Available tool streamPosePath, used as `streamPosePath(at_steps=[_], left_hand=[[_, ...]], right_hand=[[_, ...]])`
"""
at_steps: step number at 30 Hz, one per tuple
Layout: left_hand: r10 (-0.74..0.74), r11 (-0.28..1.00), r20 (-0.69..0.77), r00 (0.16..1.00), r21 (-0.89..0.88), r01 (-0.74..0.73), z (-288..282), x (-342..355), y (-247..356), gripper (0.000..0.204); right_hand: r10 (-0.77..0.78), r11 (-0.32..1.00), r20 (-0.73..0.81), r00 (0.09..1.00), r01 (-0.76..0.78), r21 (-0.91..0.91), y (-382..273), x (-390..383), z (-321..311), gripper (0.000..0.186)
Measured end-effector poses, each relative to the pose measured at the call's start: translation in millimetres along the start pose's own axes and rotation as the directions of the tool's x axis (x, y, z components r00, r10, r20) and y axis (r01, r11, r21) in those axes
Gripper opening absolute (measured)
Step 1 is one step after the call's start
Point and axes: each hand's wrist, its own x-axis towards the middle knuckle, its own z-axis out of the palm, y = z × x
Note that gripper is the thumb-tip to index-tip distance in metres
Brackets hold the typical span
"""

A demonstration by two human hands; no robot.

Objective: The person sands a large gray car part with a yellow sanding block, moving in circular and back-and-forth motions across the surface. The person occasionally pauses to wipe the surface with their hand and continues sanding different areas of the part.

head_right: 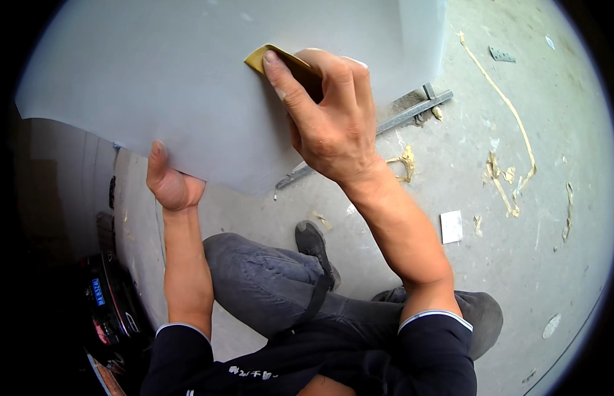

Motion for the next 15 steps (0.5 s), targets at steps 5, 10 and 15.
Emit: streamPosePath(at_steps=[5,10,15], left_hand=[[-0.033,0.977,-0.018,0.999,0.209,0.036,-17.7,2.3,2.0,0.064],[-0.078,0.994,-0.022,0.997,0.074,0.08,-21.1,5.3,6.9,0.065],[-0.032,0.992,-0.058,0.998,0.118,0.038,-15.6,6.6,-4.5,0.066]], right_hand=[[0.002,0.996,-0.024,1.0,-0.004,-0.089,-9.0,-5.3,10.0,0.054],[-0.003,0.994,-0.017,1.0,0.001,-0.11,-14.1,12.9,14.6,0.054],[-0.005,0.996,0.002,1.0,0.006,-0.086,-9.9,-15.0,14.4,0.052]])
